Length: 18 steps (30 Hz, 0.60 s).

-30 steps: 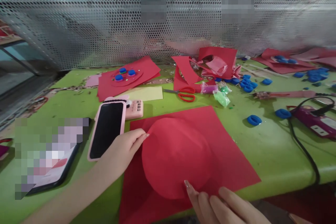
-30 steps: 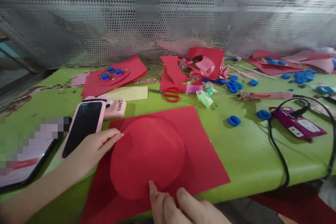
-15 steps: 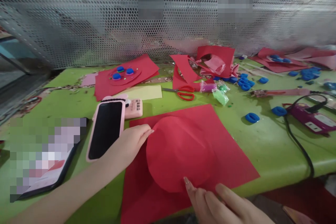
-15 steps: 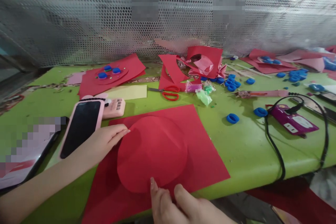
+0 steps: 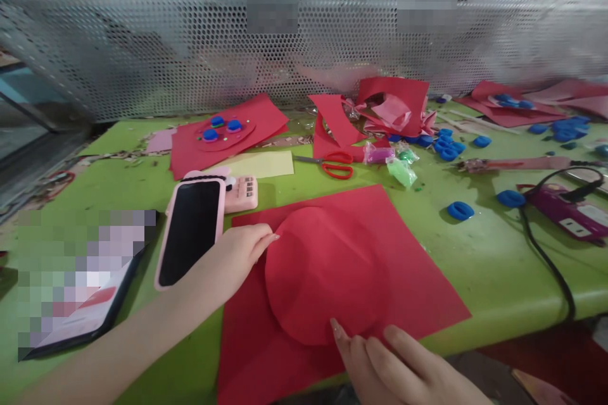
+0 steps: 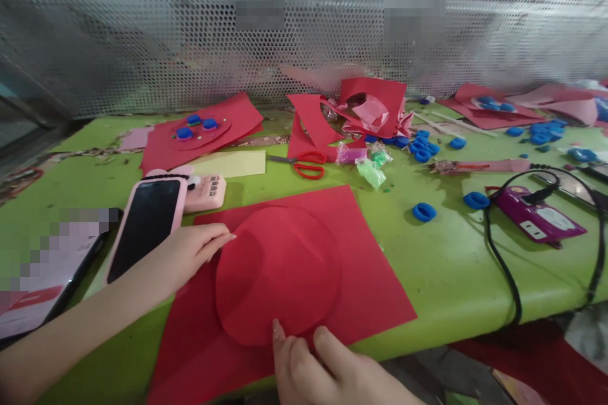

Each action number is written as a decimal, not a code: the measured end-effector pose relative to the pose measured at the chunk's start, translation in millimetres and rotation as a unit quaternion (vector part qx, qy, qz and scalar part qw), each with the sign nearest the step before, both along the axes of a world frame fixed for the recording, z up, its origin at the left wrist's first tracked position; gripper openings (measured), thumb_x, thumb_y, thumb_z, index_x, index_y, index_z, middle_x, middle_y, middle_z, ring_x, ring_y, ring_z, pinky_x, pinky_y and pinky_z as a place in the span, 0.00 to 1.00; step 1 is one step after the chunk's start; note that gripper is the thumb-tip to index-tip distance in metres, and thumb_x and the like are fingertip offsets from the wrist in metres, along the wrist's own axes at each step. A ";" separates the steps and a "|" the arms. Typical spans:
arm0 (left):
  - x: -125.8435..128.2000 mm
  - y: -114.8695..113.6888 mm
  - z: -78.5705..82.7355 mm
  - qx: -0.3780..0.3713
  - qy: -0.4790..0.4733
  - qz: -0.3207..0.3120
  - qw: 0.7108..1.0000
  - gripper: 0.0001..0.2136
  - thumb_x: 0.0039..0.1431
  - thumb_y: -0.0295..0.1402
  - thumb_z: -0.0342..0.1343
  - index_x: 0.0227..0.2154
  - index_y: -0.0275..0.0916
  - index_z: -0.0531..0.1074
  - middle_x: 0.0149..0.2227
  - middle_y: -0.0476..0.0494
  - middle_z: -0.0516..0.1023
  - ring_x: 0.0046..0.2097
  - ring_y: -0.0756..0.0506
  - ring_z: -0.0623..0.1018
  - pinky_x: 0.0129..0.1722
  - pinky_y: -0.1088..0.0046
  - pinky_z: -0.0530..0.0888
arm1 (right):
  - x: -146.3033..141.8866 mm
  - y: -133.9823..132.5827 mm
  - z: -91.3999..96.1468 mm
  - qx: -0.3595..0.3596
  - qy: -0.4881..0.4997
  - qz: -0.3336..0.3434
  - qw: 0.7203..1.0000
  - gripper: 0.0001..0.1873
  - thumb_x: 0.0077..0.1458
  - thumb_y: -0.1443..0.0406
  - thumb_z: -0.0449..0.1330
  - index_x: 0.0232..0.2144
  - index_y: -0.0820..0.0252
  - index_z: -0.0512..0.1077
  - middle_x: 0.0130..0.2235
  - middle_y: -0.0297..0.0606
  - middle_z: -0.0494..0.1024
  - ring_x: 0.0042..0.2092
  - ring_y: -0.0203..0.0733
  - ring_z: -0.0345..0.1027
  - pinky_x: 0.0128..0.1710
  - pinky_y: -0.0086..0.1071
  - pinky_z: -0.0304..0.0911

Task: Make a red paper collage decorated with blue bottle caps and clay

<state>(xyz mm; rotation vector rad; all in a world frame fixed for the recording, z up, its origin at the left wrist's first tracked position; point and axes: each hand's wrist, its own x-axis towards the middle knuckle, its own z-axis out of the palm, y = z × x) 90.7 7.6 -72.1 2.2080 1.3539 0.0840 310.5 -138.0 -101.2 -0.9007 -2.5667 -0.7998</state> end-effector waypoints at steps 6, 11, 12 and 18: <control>3.8 0.9 2.4 -0.023 0.020 0.016 0.999 0.16 0.62 0.41 0.39 0.21 0.41 0.58 0.19 0.56 0.60 0.22 0.50 0.64 0.25 0.73 0.58 | 1.0 -2.8 -1.2 -0.030 0.015 -0.001 0.999 0.22 0.51 0.81 0.45 0.38 0.66 0.76 0.37 0.32 0.79 0.36 0.35 0.62 0.31 0.31 0.63; 5.3 2.1 5.1 -0.027 0.028 0.019 0.999 0.15 0.61 0.40 0.39 0.22 0.41 0.61 0.19 0.54 0.62 0.23 0.50 0.65 0.27 0.72 0.58 | 1.6 -3.5 -4.4 -0.041 0.018 -0.005 0.999 0.24 0.51 0.81 0.43 0.39 0.65 0.76 0.39 0.32 0.78 0.38 0.36 0.62 0.33 0.32 0.64; 5.6 2.3 5.3 -0.028 0.030 0.020 0.999 0.15 0.61 0.40 0.39 0.22 0.41 0.61 0.19 0.54 0.62 0.23 0.50 0.65 0.27 0.72 0.58 | 1.5 -3.5 -5.2 -0.044 0.019 -0.004 0.999 0.24 0.52 0.81 0.43 0.39 0.65 0.76 0.39 0.32 0.78 0.38 0.36 0.62 0.33 0.32 0.64; 6.1 3.1 5.9 -0.035 0.027 0.021 0.999 0.16 0.61 0.40 0.40 0.21 0.41 0.60 0.18 0.55 0.61 0.22 0.50 0.65 0.26 0.72 0.58 | 5.4 -3.3 -4.8 -0.052 0.037 -0.007 0.998 0.26 0.57 0.81 0.39 0.40 0.64 0.75 0.38 0.30 0.78 0.37 0.35 0.61 0.34 0.33 0.61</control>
